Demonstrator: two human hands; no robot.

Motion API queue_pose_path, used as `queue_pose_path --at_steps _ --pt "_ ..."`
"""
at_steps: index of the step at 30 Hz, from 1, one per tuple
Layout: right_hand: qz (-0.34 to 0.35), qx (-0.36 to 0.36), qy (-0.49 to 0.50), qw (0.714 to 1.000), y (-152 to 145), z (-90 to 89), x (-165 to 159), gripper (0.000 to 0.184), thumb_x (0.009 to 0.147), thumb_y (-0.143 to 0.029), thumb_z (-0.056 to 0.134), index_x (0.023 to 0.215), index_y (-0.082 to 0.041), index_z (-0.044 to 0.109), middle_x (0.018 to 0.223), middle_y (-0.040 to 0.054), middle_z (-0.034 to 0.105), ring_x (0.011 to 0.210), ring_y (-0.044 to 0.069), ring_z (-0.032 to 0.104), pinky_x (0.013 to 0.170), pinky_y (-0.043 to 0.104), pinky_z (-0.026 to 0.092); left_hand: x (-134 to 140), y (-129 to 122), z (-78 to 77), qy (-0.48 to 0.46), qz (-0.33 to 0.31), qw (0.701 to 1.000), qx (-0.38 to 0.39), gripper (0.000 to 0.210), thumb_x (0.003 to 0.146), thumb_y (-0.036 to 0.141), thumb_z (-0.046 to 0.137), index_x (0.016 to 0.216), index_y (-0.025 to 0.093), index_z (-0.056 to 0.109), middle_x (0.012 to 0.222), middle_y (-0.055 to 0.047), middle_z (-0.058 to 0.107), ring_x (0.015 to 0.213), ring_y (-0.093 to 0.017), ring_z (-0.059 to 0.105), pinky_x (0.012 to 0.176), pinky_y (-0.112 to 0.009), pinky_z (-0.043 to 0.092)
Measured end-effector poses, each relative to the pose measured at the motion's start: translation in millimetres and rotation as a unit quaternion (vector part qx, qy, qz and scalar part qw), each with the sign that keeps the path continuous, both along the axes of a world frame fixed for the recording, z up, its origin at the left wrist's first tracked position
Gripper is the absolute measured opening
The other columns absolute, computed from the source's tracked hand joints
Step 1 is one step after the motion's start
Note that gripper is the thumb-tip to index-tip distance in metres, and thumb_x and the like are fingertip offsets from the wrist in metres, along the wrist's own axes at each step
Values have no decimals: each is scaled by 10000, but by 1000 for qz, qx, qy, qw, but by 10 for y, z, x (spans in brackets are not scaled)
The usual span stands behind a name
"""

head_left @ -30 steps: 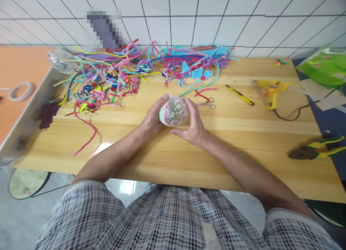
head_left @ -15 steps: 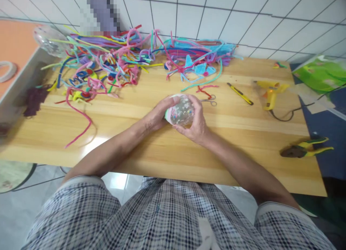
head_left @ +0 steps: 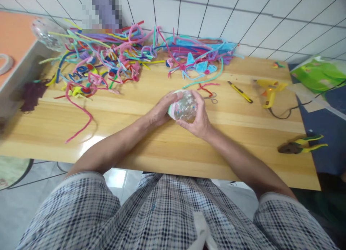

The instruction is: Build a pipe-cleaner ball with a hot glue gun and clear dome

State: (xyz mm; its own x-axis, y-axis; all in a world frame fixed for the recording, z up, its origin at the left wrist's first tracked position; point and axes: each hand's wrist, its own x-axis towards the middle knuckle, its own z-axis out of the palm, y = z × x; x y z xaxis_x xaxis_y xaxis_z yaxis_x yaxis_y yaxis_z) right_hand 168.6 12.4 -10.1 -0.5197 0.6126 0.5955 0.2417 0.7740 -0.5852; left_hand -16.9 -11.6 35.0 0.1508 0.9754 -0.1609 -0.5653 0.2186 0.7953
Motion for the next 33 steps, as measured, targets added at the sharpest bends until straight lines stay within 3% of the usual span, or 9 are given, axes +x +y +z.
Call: queue_pose_path --at_steps 6,10,14,17,22,26,28,30,33 --pt "-76 -98 20 992 98 1 91 887 1005 -783 598 1705 -346 273 1663 157 523 1485 383 596 1199 658 544 -456 306 103 -48 124 991 5 319 1118 433 551 1116 184 750 1086 -55 839 1412 -328 720 1141 -418 623" --pt "-94 -120 5 988 22 13 98 767 997 -734 640 1597 -301 439 1465 140 671 1268 318 707 1042 540 623 -546 383 76 -92 149 985 1 350 1153 392 492 999 200 741 1006 -28 816 1353 -295 758 1147 -414 637" --pt "-49 -39 -137 989 -196 192 88 281 1015 -493 712 1153 -248 701 1044 82 752 990 262 710 912 433 586 -386 340 -14 -108 109 988 9 320 1143 349 504 987 210 746 1000 -19 819 1289 -264 791 1103 -380 660" --pt "-4 -8 -282 959 -394 321 1 158 1012 -362 707 942 -221 713 927 84 752 892 248 675 876 400 524 -332 333 -109 -98 106 989 15 262 1110 403 561 1008 244 743 1056 -10 841 1362 -285 762 1092 -383 667" --pt "-25 -47 -455 889 -423 458 -158 261 1079 -245 515 1009 -172 756 980 136 814 906 263 722 827 378 484 -370 366 -206 -76 74 994 29 237 1075 414 598 969 272 755 1073 -10 863 1379 -266 753 1151 -356 640" --pt "-222 -108 -515 821 -106 658 30 311 1071 -203 483 1203 -113 749 1119 222 829 1000 353 768 819 427 534 -381 402 -220 -75 62 995 28 290 1073 483 579 986 294 782 1121 -19 869 1385 -275 747 1163 -386 631" --pt "-262 -116 -501 817 -73 752 122 357 1050 -125 474 1311 -104 716 1239 244 811 1103 382 768 913 490 579 -391 419 -224 -76 66 995 22 301 1051 539 600 1008 309 789 1155 -23 870 1415 -286 724 1167 -411 625" --pt "-214 -104 -489 839 -258 769 107 340 1053 -137 530 1326 -170 730 1373 191 784 1270 369 735 1085 523 580 -409 424 -225 -77 72 994 27 284 1025 563 637 1022 324 791 1162 -15 871 1473 -296 675 1199 -431 598" --pt "75 -42 -402 912 -786 587 -70 447 1037 -370 724 1457 -221 697 1584 133 694 1536 356 595 1318 536 464 -438 405 -215 -74 71 993 56 262 1033 538 644 1044 319 787 1112 18 877 1569 -314 571 1265 -454 530"
